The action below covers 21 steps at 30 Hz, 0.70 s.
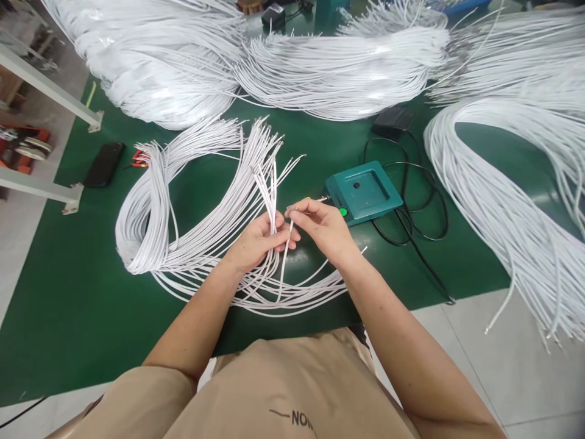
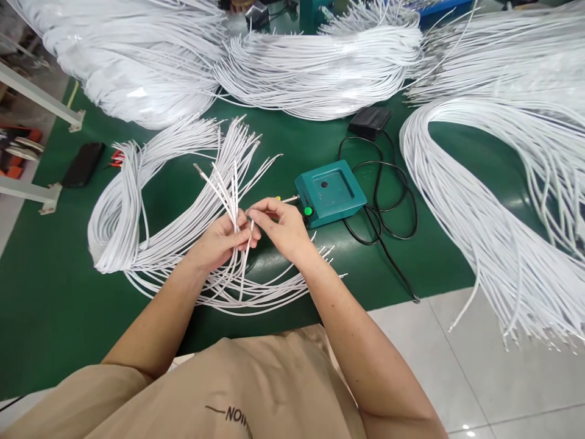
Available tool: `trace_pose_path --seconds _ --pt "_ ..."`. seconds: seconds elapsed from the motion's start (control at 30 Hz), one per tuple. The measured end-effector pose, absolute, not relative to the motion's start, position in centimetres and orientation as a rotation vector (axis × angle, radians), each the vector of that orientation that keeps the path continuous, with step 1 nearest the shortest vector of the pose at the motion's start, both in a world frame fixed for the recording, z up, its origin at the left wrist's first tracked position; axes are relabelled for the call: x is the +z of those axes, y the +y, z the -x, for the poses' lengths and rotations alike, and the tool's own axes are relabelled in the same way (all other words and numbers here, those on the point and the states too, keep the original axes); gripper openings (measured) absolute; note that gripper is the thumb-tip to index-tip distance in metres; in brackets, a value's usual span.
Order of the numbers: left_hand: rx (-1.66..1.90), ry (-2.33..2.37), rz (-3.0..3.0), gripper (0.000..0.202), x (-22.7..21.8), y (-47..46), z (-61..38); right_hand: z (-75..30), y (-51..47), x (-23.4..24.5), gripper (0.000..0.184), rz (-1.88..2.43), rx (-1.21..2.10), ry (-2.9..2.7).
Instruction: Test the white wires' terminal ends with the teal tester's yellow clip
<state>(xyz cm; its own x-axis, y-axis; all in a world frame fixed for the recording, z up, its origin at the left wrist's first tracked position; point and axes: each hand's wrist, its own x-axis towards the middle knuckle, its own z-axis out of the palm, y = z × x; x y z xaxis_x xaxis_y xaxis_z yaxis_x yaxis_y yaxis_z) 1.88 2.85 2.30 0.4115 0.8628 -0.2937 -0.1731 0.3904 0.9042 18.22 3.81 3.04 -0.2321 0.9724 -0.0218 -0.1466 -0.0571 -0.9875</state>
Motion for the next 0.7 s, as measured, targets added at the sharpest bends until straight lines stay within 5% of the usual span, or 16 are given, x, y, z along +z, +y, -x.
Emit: trace_pose_path --seconds 0.5,0.7 --pt "0.915 0.966 -0.908 0.034 1.25 2.97 -1.37 -18.00 4.29 2.30 0.011 1.249 1.328 -1.327" --pt "0.932 0.979 -0.921 0.036 1.36 3.03 -1.17 -17.88 4.13 2.34 0.026 1.180 1.375 -1.306"
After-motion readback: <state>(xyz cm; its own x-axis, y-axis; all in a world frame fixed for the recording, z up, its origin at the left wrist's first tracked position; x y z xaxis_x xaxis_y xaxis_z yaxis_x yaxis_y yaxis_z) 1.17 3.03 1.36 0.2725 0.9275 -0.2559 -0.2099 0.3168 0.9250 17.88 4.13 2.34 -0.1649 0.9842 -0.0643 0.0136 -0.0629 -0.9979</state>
